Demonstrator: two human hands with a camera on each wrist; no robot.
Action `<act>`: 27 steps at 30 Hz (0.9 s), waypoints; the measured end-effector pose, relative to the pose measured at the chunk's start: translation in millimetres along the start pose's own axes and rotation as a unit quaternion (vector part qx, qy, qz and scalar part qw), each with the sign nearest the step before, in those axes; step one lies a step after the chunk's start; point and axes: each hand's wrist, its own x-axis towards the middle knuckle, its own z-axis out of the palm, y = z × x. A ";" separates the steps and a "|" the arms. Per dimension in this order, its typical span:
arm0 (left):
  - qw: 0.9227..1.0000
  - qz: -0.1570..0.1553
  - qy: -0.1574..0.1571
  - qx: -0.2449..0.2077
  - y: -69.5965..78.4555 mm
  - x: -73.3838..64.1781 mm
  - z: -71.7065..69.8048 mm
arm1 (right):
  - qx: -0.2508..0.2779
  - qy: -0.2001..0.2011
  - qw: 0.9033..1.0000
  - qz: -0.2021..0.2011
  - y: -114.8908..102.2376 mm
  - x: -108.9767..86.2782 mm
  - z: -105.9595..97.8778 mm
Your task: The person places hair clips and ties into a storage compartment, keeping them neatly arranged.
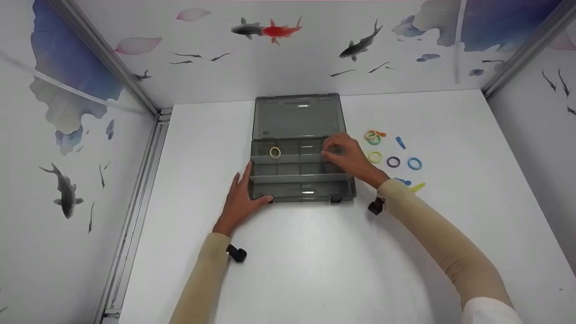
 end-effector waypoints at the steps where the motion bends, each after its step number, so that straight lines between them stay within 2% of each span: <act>1: 1.000 0.000 0.000 0.001 0.1 -0.2 0.3 | -0.006 -0.007 1.000 0.000 4.9 1.6 2.3; 8: 1.000 0.001 0.004 0.002 0.2 -1.0 1.9 | -0.042 -0.046 0.998 -0.008 1.7 14.0 22.3; 17: 1.000 0.008 0.002 0.005 -1.9 1.0 1.4 | -0.071 -0.091 0.992 -0.055 -6.2 28.6 48.8; 27: 1.000 -0.001 0.000 0.003 2.2 0.9 -0.5 | -0.060 -0.120 0.989 -0.066 -6.6 41.5 70.0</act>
